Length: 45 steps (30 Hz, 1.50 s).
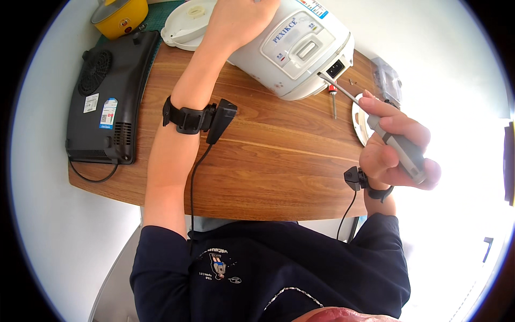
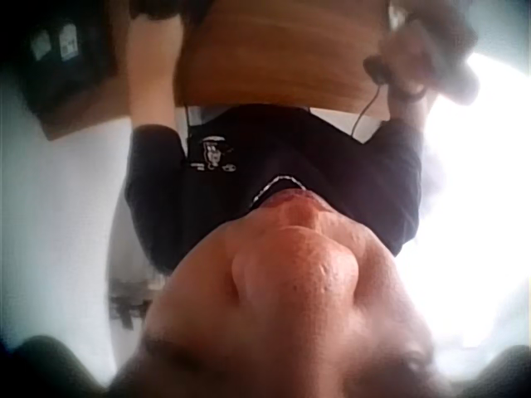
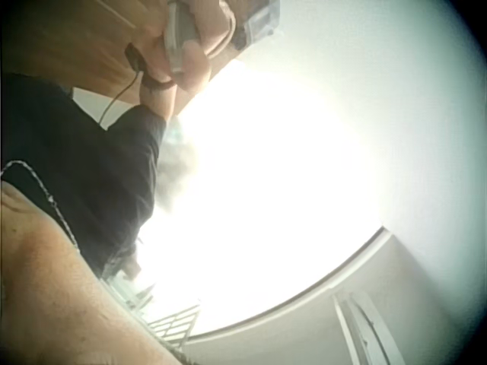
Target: The person disassembles a white rice cooker by removing the lid, unscrewing the base, and prying open the main body. They use a screwdriver to remove screws and separate the components, placing them on the table.
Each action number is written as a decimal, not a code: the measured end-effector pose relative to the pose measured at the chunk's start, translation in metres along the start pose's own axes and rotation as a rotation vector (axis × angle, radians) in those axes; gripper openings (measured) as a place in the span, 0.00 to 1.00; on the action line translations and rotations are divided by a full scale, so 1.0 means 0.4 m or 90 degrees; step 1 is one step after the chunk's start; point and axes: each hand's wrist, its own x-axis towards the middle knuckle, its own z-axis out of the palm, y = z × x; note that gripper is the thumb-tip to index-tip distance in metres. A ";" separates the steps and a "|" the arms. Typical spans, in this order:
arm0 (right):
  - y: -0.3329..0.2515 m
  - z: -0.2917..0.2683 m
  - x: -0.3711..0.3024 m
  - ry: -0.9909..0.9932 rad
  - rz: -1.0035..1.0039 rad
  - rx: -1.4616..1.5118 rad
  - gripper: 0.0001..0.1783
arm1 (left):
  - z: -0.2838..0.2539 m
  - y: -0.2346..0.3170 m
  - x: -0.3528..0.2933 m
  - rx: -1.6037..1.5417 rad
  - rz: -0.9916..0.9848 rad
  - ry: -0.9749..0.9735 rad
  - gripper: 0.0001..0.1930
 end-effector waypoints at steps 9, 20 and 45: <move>0.036 -0.002 -0.049 -0.104 -0.078 -0.045 0.21 | 0.003 -0.027 0.007 0.047 0.098 0.007 0.21; 0.128 0.028 -0.146 0.135 -0.019 -0.070 0.24 | 0.055 -0.132 0.017 0.073 0.090 0.050 0.22; 0.064 -0.014 0.023 -0.072 -0.064 -0.011 0.23 | 0.083 -0.171 0.012 0.054 0.287 0.203 0.16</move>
